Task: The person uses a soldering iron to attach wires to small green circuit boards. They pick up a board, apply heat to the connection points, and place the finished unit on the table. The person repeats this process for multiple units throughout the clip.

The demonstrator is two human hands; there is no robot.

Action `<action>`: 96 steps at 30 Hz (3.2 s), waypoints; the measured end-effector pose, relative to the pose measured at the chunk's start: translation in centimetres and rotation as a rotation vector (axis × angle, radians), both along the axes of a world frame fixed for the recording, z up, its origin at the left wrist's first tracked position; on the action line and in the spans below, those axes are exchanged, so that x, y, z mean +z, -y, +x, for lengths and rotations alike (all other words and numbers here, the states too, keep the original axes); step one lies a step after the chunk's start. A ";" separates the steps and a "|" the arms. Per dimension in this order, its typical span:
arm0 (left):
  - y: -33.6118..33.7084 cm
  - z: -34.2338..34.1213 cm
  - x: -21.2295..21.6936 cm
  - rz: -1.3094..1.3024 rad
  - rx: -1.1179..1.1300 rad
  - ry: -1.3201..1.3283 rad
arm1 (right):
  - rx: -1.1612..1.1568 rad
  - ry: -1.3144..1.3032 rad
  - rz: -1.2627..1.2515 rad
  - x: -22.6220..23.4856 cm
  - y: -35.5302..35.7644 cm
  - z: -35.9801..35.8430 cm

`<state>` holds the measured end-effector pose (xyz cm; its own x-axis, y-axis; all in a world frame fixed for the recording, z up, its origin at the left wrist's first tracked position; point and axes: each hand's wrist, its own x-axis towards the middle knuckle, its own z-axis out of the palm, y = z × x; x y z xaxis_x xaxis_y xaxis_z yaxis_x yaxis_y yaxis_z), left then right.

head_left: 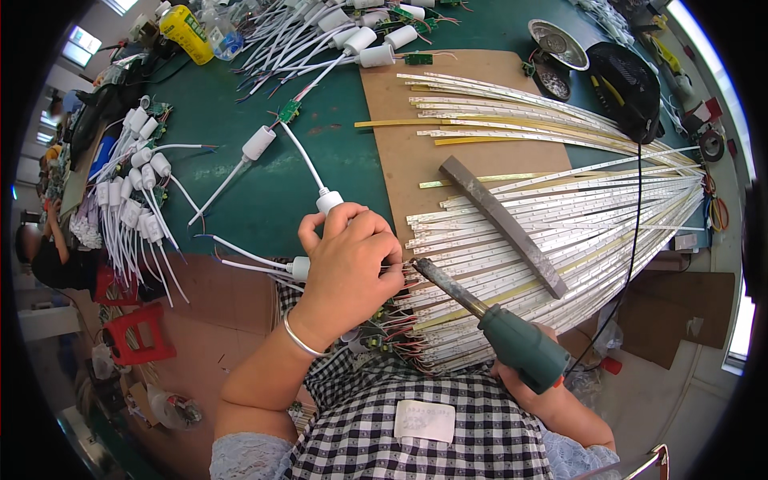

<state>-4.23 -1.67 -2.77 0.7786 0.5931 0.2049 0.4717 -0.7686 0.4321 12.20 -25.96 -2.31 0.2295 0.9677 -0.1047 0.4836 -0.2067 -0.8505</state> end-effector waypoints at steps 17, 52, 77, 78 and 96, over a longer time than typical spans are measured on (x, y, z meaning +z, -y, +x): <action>0.0 0.0 0.2 -0.008 0.000 -0.008 | 0.023 0.125 0.027 0.2 0.0 -0.1; 0.1 0.1 0.1 0.007 0.009 -0.009 | 0.048 0.068 0.063 -0.3 0.1 -0.1; 0.1 0.2 0.2 0.014 0.010 -0.046 | -0.158 -0.195 0.159 0.1 0.0 0.1; 0.1 0.2 0.2 0.021 0.011 -0.048 | -0.162 -0.215 0.173 0.0 0.0 0.1; 0.1 0.1 0.4 -0.002 0.005 -0.066 | -0.155 -0.259 0.047 -0.7 1.4 0.5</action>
